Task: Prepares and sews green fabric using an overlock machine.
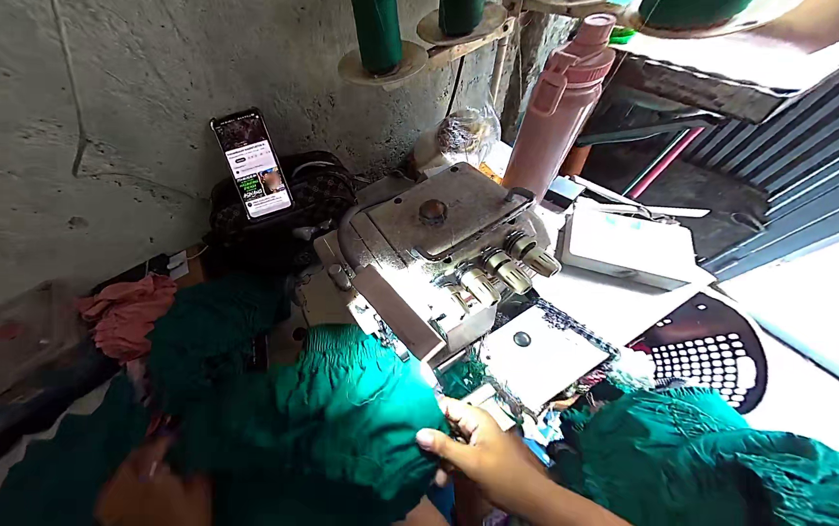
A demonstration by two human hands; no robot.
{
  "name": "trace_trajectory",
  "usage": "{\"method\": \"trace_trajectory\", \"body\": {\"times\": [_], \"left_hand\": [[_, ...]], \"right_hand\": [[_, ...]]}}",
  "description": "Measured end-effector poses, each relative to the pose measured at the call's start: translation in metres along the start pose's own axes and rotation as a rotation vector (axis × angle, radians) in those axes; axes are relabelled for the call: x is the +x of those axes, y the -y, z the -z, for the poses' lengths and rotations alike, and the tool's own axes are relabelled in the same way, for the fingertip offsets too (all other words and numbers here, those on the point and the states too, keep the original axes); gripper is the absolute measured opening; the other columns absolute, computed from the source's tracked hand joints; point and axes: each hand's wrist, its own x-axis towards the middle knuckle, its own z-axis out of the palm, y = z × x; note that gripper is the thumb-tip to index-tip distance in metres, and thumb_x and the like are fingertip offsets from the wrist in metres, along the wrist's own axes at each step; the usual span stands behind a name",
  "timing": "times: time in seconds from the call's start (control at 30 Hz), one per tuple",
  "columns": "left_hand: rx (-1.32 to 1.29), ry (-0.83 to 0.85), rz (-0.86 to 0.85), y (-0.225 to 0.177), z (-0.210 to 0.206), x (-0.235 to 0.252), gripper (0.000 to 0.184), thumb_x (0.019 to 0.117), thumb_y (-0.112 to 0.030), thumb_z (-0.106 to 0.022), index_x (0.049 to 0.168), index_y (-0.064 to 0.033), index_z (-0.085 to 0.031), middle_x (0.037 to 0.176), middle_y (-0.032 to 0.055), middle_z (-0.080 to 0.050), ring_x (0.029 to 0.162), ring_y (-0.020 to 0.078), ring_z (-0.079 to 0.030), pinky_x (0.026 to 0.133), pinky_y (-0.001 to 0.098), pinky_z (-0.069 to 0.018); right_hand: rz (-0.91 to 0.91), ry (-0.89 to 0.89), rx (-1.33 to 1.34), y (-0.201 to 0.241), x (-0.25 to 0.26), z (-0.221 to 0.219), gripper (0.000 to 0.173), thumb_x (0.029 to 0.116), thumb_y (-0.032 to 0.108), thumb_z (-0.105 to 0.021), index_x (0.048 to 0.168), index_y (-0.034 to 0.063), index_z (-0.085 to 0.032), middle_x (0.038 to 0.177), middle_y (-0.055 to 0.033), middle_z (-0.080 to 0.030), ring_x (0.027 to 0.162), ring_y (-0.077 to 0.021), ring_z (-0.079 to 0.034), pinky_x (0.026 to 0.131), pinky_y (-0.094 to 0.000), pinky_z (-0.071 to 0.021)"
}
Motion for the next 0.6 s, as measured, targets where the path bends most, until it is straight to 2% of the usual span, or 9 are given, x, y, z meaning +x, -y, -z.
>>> {"method": "trace_trajectory", "body": {"times": [0.07,0.17,0.23,0.27,0.3,0.33,0.37,0.47,0.6], "left_hand": [[0.011,0.202,-0.016,0.000,-0.010,0.051,0.052,0.0807,0.005,-0.070,0.131,0.0118,-0.058,0.129,0.0487,-0.049,0.121,0.0738,-0.042,0.098,0.0887,-0.0198],[0.010,0.353,-0.046,-0.050,0.029,0.063,0.092,0.0711,-0.005,-0.083,0.151,0.0069,-0.040,0.147,0.0485,-0.033,0.135,0.0750,-0.023,0.100,0.0920,-0.0039],[-0.010,0.193,-0.255,-0.091,0.051,0.030,0.082,0.0779,-0.024,-0.077,0.148,0.0061,-0.045,0.147,0.0447,-0.037,0.136,0.0708,-0.029,0.101,0.0887,-0.0131],[-0.086,0.116,-0.355,-0.115,0.051,0.007,0.064,0.0866,-0.031,-0.074,0.139,0.0000,-0.055,0.141,0.0366,-0.048,0.133,0.0594,-0.042,0.103,0.0780,-0.0258],[-0.200,0.078,-0.439,-0.139,0.042,-0.016,0.044,0.0922,-0.037,-0.072,0.128,-0.0118,-0.063,0.130,0.0217,-0.059,0.125,0.0408,-0.053,0.103,0.0602,-0.0370],[-0.282,0.060,-0.520,-0.160,0.026,-0.036,0.030,0.0958,-0.042,-0.068,0.119,-0.0240,-0.065,0.121,0.0071,-0.065,0.117,0.0254,-0.059,0.101,0.0449,-0.0414],[-0.316,0.050,-0.589,-0.173,0.004,-0.049,0.023,0.0995,-0.043,-0.063,0.118,-0.0296,-0.064,0.117,0.0001,-0.065,0.114,0.0186,-0.058,0.101,0.0374,-0.0396],[-0.305,-0.033,-0.664,-0.171,-0.042,-0.041,0.016,0.1008,-0.030,-0.058,0.106,-0.0219,-0.070,0.096,0.0009,-0.068,0.097,0.0187,-0.062,0.091,0.0328,-0.0440],[-0.558,0.251,-0.494,-0.164,-0.016,-0.030,0.028,0.1065,-0.030,-0.050,0.100,-0.0129,-0.071,0.101,0.0023,-0.074,0.113,0.0109,-0.064,0.104,0.0285,-0.0444]], "right_hand": [[0.036,-0.040,0.016,-0.010,0.003,-0.009,0.013,0.0969,0.015,-0.069,0.104,0.0046,-0.064,0.088,0.0018,-0.071,0.073,-0.0059,-0.070,0.066,-0.0247,-0.0613],[0.112,-0.104,-0.066,-0.012,0.000,-0.003,0.016,0.0919,0.017,-0.075,0.101,0.0055,-0.068,0.088,0.0039,-0.070,0.079,-0.0014,-0.068,0.074,-0.0206,-0.0581],[0.131,-0.112,-0.106,-0.008,-0.007,0.003,0.018,0.0930,0.018,-0.073,0.105,0.0048,-0.069,0.093,0.0051,-0.072,0.084,0.0016,-0.068,0.079,-0.0183,-0.0578],[0.150,-0.110,-0.112,-0.007,-0.010,0.006,0.019,0.0952,0.020,-0.071,0.105,0.0044,-0.069,0.094,0.0062,-0.072,0.084,0.0035,-0.066,0.079,-0.0168,-0.0566],[0.171,-0.104,-0.111,-0.007,-0.012,0.007,0.019,0.0979,0.023,-0.067,0.105,0.0047,-0.069,0.093,0.0076,-0.071,0.084,0.0053,-0.065,0.078,-0.0153,-0.0551],[0.190,-0.093,-0.114,-0.007,-0.012,0.008,0.020,0.1005,0.025,-0.064,0.103,0.0059,-0.069,0.090,0.0096,-0.069,0.081,0.0077,-0.062,0.075,-0.0132,-0.0527],[0.208,-0.075,-0.114,-0.006,-0.011,0.009,0.022,0.1029,0.028,-0.060,0.102,0.0075,-0.068,0.087,0.0115,-0.066,0.077,0.0097,-0.059,0.072,-0.0111,-0.0502],[0.202,-0.065,-0.098,-0.007,-0.009,0.011,0.022,0.1066,0.029,-0.053,0.105,0.0120,-0.068,0.081,0.0156,-0.060,0.059,0.0125,-0.044,0.054,-0.0076,-0.0388],[0.186,-0.132,-0.096,-0.009,-0.008,0.013,0.021,0.1063,0.027,-0.053,0.101,0.0135,-0.068,0.078,0.0160,-0.060,0.057,0.0108,-0.048,0.052,-0.0090,-0.0418]]}}
